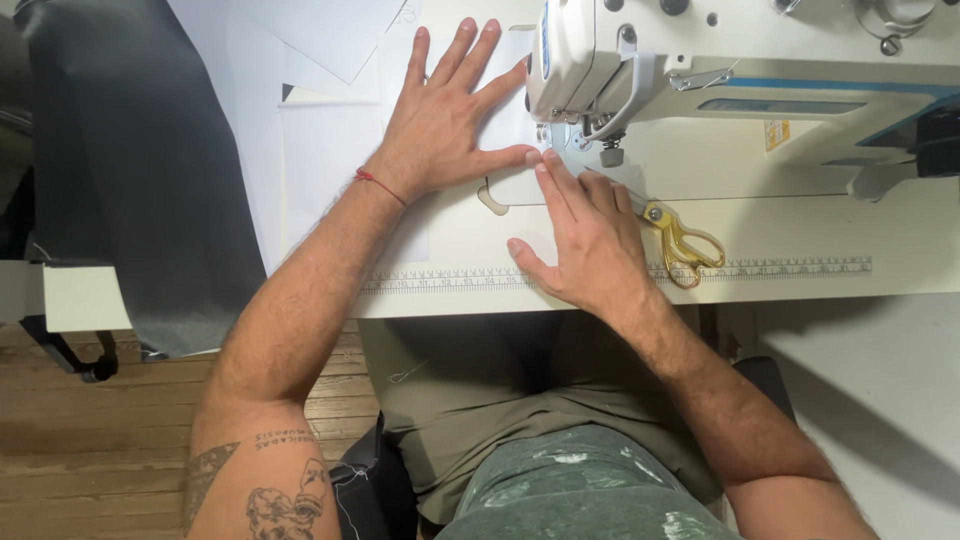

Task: Preparing and sewing leather components using templates, a marking tool, and a sewing machine.

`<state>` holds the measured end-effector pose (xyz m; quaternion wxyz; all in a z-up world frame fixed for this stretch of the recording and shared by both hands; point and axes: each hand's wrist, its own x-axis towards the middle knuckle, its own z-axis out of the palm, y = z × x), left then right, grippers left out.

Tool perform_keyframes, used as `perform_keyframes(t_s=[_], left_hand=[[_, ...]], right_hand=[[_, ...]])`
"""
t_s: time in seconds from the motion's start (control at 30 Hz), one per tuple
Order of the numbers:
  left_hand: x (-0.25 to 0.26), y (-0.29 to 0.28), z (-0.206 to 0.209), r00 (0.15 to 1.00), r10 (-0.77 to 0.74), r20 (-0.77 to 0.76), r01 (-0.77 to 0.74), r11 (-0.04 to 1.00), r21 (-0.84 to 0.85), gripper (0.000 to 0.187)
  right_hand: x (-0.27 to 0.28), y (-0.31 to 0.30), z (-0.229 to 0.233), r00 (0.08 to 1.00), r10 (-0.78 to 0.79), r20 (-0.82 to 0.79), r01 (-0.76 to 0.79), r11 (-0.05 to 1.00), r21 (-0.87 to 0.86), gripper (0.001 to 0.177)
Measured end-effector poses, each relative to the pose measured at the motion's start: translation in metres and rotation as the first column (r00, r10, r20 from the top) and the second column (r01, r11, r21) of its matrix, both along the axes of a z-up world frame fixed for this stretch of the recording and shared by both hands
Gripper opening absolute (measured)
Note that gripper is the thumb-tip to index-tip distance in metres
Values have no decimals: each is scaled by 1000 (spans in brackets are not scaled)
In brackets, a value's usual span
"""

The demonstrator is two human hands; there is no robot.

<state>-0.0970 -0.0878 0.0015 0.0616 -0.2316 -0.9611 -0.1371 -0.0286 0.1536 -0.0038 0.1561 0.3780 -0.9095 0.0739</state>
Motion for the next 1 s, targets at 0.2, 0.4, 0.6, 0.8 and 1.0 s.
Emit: perform_keyframes(t_s=[0.2,0.4,0.6,0.8,1.0], left_hand=[[-1,-10,4,997,-51,57,49,998,35,102],[-5,-9,10,997,-20,71,17,999,43,104],[-11,-10,9,996,-24,90,21,999,38,99],[-20,-13,13,991,-51,127,45,998,49,100],[-26,-12,19,986,-55,156,47,997,53,103]], right_hand=[[5,-6,1,998,-64,23,63,998,21,82],[5,11,21,991,8,134,15,986,-167,86],[7,119,33,969,-149,-197,96,962,-256,47],[-4,183,27,889,-278,-364,231,959,-167,53],[-3,182,23,913,-268,-308,214,956,-200,60]])
